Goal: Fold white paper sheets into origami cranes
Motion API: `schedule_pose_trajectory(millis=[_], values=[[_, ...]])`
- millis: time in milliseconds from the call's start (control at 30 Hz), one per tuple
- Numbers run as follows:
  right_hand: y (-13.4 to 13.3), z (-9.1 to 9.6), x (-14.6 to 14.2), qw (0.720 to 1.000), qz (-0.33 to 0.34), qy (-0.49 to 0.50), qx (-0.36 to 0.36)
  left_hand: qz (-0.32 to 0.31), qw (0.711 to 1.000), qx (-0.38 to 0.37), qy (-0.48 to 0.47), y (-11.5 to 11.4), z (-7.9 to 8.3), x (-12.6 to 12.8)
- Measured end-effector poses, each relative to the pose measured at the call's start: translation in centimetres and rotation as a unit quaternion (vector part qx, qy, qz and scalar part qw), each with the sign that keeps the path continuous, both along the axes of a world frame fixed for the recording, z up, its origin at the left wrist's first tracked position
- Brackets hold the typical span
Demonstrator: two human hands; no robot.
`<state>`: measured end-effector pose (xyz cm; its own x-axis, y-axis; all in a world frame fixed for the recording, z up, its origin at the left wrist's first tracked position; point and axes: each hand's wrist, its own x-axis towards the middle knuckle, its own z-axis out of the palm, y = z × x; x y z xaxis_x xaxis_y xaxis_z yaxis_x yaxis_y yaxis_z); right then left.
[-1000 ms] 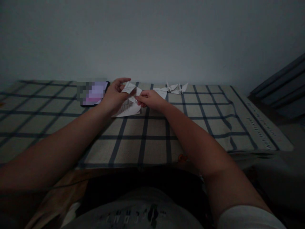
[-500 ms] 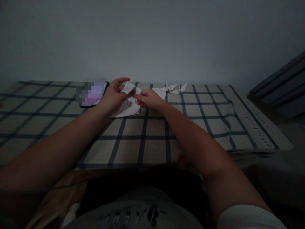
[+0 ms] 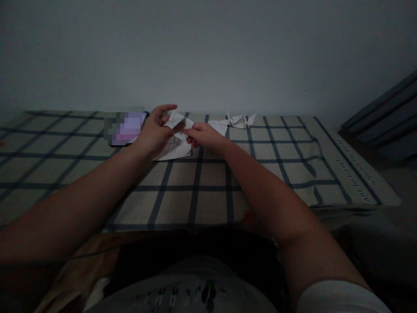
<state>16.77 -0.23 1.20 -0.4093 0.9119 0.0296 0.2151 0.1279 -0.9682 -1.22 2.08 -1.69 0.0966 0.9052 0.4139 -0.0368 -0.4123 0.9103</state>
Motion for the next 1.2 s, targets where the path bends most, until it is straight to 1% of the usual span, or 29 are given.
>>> schedule_pose_trajectory(millis=[233, 367, 467, 600, 733, 833, 900, 1000, 1033, 1100, 1200], values=[[-0.3, 0.1, 0.3, 1.0, 0.019, 0.004, 0.013, 0.02, 0.999, -0.019, -0.024, -0.1, 0.5, 0.0], [0.0, -0.3, 0.3, 0.999, 0.041, 0.028, 0.018, 0.022, 0.998, -0.04, -0.053, -0.3, 0.9, 0.1], [0.2, -0.6, 0.3, 0.998, 0.041, 0.033, 0.023, 0.014, 0.996, -0.065, -0.067, -0.4, 1.2, 0.1], [0.0, -0.4, 0.4, 0.999, 0.044, 0.013, 0.023, 0.022, 0.991, -0.1, -0.085, -0.7, 1.4, 0.1], [-0.2, -0.1, 0.4, 0.999, 0.046, 0.001, 0.017, 0.035, 0.987, -0.119, -0.101, -1.0, 1.6, 0.2], [0.2, -0.3, 0.3, 0.999, 0.035, 0.013, 0.006, 0.025, 0.982, -0.149, -0.114, -1.1, 1.8, 0.2], [0.7, -0.7, 0.3, 0.999, 0.002, 0.035, -0.002, 0.014, 0.979, -0.171, -0.114, -1.3, 1.9, 0.2], [1.5, -1.4, 0.5, 0.992, -0.073, 0.093, 0.046, -0.001, 0.976, -0.191, -0.108, -1.8, 2.1, 0.3], [1.8, -1.5, 0.6, 0.989, -0.078, 0.107, 0.063, -0.006, 0.975, -0.196, -0.107, -1.9, 2.1, 0.4], [2.2, -1.8, 0.8, 0.986, -0.067, 0.127, 0.087, -0.017, 0.974, -0.202, -0.1, -2.0, 2.0, 0.5], [2.5, -2.2, 0.8, 0.985, -0.04, 0.134, 0.102, -0.029, 0.974, -0.207, -0.083, -2.1, 1.9, 0.6]])
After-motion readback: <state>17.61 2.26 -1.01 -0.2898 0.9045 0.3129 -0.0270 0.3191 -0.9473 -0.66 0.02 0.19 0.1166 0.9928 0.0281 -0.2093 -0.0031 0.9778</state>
